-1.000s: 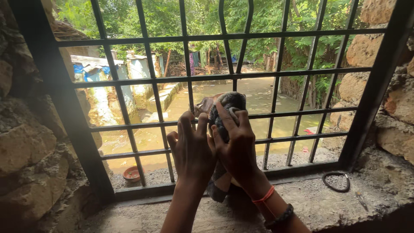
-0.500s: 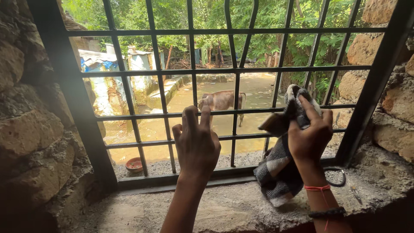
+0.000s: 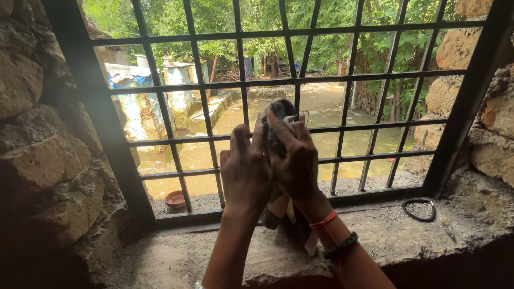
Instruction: The person wipes the interior surface of a window with a cloth. The camera is positioned inside a room looking out through a barred window onto a flooded outdoor area where a cow is standing. The person repeatedly wipes the glass panes and the metal bars of the window frame.
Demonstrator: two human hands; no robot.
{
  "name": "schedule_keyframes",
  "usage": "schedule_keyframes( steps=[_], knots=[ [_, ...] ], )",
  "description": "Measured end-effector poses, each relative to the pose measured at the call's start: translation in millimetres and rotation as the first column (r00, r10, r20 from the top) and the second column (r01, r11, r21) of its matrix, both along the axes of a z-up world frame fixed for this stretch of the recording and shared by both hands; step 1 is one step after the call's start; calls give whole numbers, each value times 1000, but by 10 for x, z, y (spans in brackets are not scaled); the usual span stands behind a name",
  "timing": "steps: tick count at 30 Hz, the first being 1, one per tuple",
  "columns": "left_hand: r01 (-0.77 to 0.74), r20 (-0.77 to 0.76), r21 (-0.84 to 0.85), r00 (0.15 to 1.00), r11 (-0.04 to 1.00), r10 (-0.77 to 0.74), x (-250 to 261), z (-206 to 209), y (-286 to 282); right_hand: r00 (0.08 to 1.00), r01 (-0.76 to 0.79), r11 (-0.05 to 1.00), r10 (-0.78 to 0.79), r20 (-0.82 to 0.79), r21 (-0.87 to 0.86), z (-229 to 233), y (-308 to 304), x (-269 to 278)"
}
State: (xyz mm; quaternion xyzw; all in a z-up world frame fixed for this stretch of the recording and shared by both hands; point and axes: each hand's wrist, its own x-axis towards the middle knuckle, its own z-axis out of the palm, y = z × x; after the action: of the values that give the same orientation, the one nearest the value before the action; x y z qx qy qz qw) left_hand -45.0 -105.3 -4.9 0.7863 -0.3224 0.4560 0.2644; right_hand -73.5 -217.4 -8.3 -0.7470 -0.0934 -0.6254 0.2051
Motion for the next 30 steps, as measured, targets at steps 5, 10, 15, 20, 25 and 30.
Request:
schedule_keyframes(
  steps=[5, 10, 15, 20, 25, 30],
  knots=[
    [27, -48, 18, 998, 999, -27, -100, -7, 23, 974, 202, 978, -195, -117, 50, -49, -316, -175],
    [32, -70, 58, 997, 998, -28, -131, 42, 71, 933, 330, 942, -336, 131, 67, -97, -628, -242],
    [-15, 53, -36, 998, 999, 17, -113, 57, -82, 952, 305, 940, -307, -10, 151, 62, -888, -417],
    [-7, 52, -79, 999, 997, 11, -53, 5, -184, 978, 197, 961, -206, 27, 191, -86, -416, -134],
    [5, 63, -51, 998, 999, -2, 4, -5, -108, 984, 113, 993, -109, 141, -17, -85, 23, 46],
    [51, -66, -104, 996, 993, -58, -26, 37, -37, 991, 113, 994, -113, 67, 13, 78, -129, -35]
  ],
)
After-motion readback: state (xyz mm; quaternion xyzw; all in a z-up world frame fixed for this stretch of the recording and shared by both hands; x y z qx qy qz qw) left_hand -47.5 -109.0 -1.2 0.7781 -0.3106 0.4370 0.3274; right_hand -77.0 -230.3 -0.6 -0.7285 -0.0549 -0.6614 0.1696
